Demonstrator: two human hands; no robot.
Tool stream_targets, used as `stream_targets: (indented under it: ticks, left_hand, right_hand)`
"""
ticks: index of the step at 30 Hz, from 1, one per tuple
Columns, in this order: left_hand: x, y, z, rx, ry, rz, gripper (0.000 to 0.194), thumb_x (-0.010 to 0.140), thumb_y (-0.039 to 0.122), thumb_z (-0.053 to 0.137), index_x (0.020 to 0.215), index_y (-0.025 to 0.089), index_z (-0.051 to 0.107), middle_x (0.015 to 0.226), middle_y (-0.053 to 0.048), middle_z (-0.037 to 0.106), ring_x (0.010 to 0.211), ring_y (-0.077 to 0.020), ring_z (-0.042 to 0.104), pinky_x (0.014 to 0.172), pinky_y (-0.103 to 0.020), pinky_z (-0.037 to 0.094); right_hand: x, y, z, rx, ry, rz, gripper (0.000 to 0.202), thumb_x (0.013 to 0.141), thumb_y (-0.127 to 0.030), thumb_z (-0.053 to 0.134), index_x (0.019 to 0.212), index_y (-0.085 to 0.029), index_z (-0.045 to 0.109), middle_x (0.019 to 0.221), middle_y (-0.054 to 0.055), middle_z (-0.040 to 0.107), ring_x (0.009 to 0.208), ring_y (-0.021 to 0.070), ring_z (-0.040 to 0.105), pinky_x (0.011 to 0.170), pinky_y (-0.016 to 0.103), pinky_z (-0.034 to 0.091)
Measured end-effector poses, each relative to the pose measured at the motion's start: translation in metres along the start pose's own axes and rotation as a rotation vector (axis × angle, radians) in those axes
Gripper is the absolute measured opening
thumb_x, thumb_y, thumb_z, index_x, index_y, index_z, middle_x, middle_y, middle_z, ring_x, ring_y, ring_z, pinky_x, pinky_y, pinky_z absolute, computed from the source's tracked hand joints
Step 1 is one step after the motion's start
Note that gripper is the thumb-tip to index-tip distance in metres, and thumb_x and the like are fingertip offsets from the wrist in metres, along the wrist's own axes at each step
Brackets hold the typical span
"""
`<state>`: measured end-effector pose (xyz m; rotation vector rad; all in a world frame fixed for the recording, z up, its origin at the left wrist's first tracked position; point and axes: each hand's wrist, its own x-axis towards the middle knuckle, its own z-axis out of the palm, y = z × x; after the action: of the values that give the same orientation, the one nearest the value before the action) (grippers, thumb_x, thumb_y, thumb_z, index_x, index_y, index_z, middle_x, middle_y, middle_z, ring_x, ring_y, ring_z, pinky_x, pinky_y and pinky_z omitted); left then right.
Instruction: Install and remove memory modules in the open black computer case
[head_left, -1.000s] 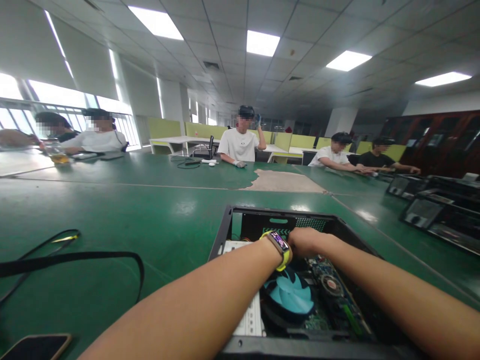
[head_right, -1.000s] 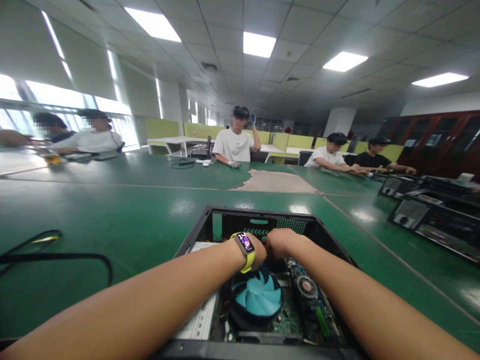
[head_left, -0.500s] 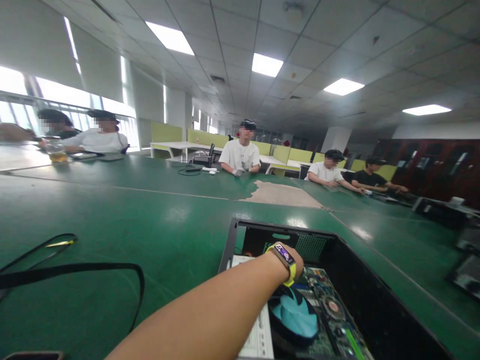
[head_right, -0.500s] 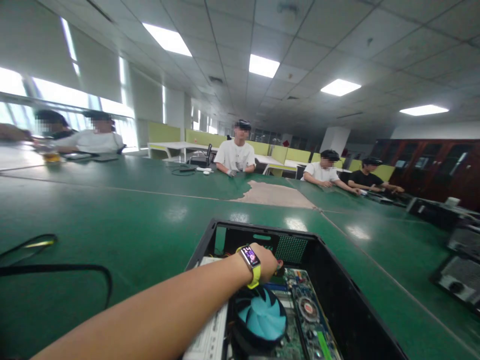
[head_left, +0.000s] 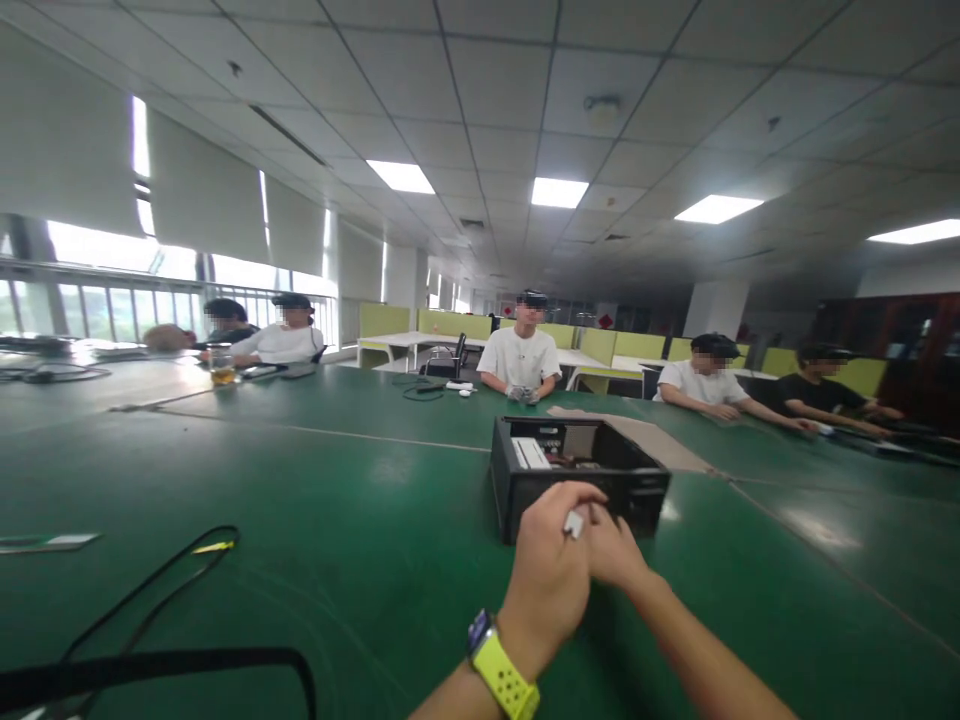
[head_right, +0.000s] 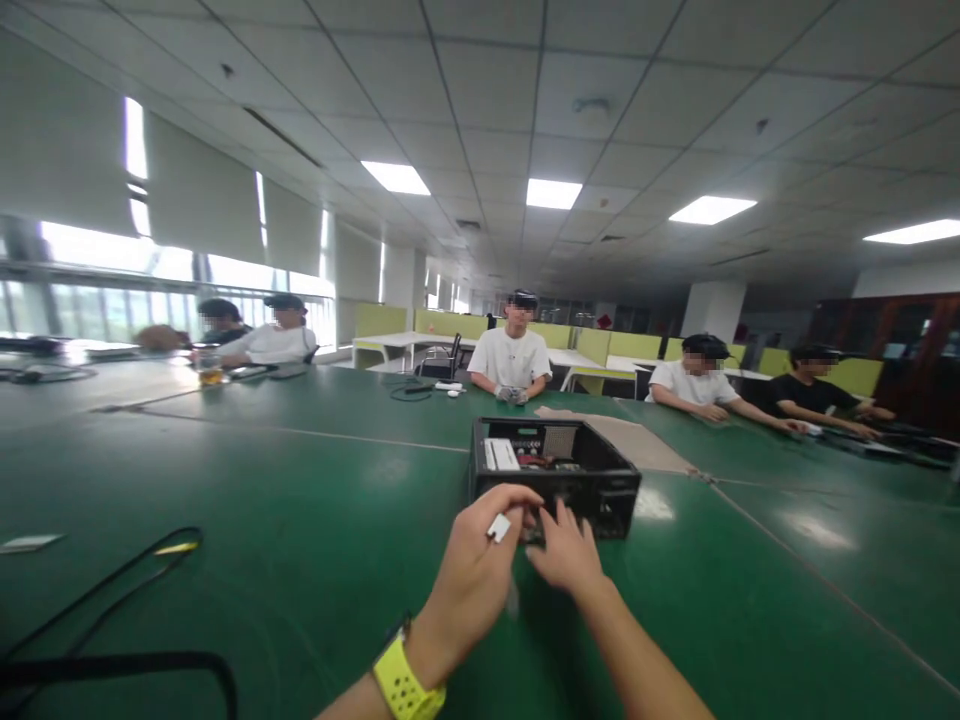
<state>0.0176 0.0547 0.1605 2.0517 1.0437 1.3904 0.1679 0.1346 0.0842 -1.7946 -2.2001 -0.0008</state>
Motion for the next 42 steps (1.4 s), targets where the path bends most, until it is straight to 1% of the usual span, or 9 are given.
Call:
stream_targets:
  ticks: [2, 4, 7, 10, 14, 21, 28, 33, 42]
  left_hand:
    - [-0.022, -0.030, 0.000, -0.047, 0.104, -0.170, 0.030, 0.091, 0.036, 0.031, 0.092, 0.022, 0.057, 0.099, -0.003, 0.063, 0.092, -0.0141, 0.056, 0.082, -0.023, 0.044]
    - [-0.047, -0.061, -0.002, -0.072, 0.152, -0.350, 0.040, 0.089, 0.050, 0.028, 0.081, 0.021, 0.055, 0.077, -0.002, 0.060, 0.074, -0.0151, 0.055, 0.069, -0.024, 0.045]
    - [-0.086, -0.098, 0.000, -0.232, 0.151, -0.617, 0.055, 0.079, 0.072, 0.028, 0.070, 0.021, 0.049, 0.048, 0.005, 0.038, 0.046, -0.0127, 0.040, 0.044, -0.022, 0.032]
    - [-0.117, -0.116, 0.009, -0.378, 0.124, -0.730, 0.059, 0.071, 0.079, 0.031, 0.071, 0.022, 0.047, 0.044, 0.009, 0.027, 0.038, -0.0096, 0.026, 0.039, -0.021, 0.020]
    - [-0.142, -0.114, 0.020, -0.315, 0.048, -0.624, 0.048, 0.071, 0.068, 0.050, 0.077, 0.020, 0.050, 0.048, 0.010, 0.030, 0.042, -0.0088, 0.028, 0.043, -0.020, 0.021]
    - [-0.162, -0.096, 0.006, 0.006, -0.238, -0.396, 0.025, 0.079, 0.040, 0.056, 0.085, 0.017, 0.064, 0.070, 0.001, 0.060, 0.063, -0.0129, 0.050, 0.059, -0.023, 0.035]
    - [-0.160, -0.106, -0.001, 0.054, -0.020, -0.309, 0.032, 0.088, 0.040, 0.045, 0.101, 0.019, 0.064, 0.078, -0.001, 0.065, 0.063, -0.0130, 0.052, 0.063, -0.024, 0.038]
    - [-0.159, -0.110, 0.004, -0.070, 0.001, -0.342, 0.033, 0.086, 0.041, 0.049, 0.103, 0.016, 0.062, 0.060, 0.004, 0.049, 0.052, -0.0102, 0.040, 0.051, -0.021, 0.032]
    - [-0.151, -0.117, -0.006, 0.039, 0.031, -0.295, 0.032, 0.076, 0.044, 0.062, 0.067, 0.014, 0.063, 0.051, 0.006, 0.039, 0.049, -0.0082, 0.033, 0.050, -0.021, 0.027]
  right_hand:
    - [0.029, -0.010, -0.008, 0.219, -0.082, 0.058, 0.054, 0.093, -0.048, 0.022, 0.104, -0.012, 0.061, 0.097, 0.015, 0.067, 0.082, 0.0207, 0.065, 0.068, 0.030, 0.049]
    - [0.021, -0.027, -0.003, 0.425, -0.166, 0.080, 0.064, 0.093, -0.051, 0.010, 0.106, -0.010, 0.058, 0.096, 0.014, 0.066, 0.072, 0.0158, 0.065, 0.058, 0.023, 0.047]
    - [-0.042, -0.050, 0.027, 0.657, -0.363, 0.018, 0.070, 0.089, -0.063, 0.011, 0.104, -0.014, 0.060, 0.086, 0.007, 0.066, 0.056, 0.0112, 0.061, 0.046, 0.019, 0.042]
    - [-0.113, -0.052, 0.063, 0.882, -0.536, -0.102, 0.056, 0.075, -0.067, 0.049, 0.078, -0.013, 0.065, 0.058, -0.002, 0.055, 0.047, 0.0065, 0.047, 0.042, 0.016, 0.030]
    - [-0.157, -0.027, 0.081, 1.111, -0.353, 0.089, 0.045, 0.072, -0.057, 0.058, 0.056, -0.015, 0.052, 0.041, -0.006, 0.041, 0.035, 0.0049, 0.035, 0.036, 0.018, 0.020]
    - [-0.168, -0.010, 0.080, 1.149, -0.198, 0.229, 0.046, 0.078, -0.059, 0.050, 0.060, -0.018, 0.045, 0.040, -0.008, 0.042, 0.030, 0.0034, 0.031, 0.032, 0.017, 0.017]
    - [-0.182, -0.037, 0.079, 1.206, -0.426, 0.193, 0.037, 0.071, -0.053, 0.058, 0.066, -0.017, 0.050, 0.046, -0.004, 0.051, 0.030, 0.0050, 0.035, 0.032, 0.018, 0.019]
    - [-0.190, -0.047, 0.075, 1.234, -0.484, 0.120, 0.029, 0.063, -0.042, 0.064, 0.061, -0.017, 0.048, 0.046, -0.005, 0.046, 0.043, 0.0082, 0.045, 0.042, 0.018, 0.027]
    - [-0.191, -0.041, 0.065, 1.230, -0.467, 0.164, 0.023, 0.066, -0.037, 0.056, 0.059, -0.020, 0.041, 0.044, -0.007, 0.040, 0.039, 0.0062, 0.035, 0.042, 0.020, 0.023]
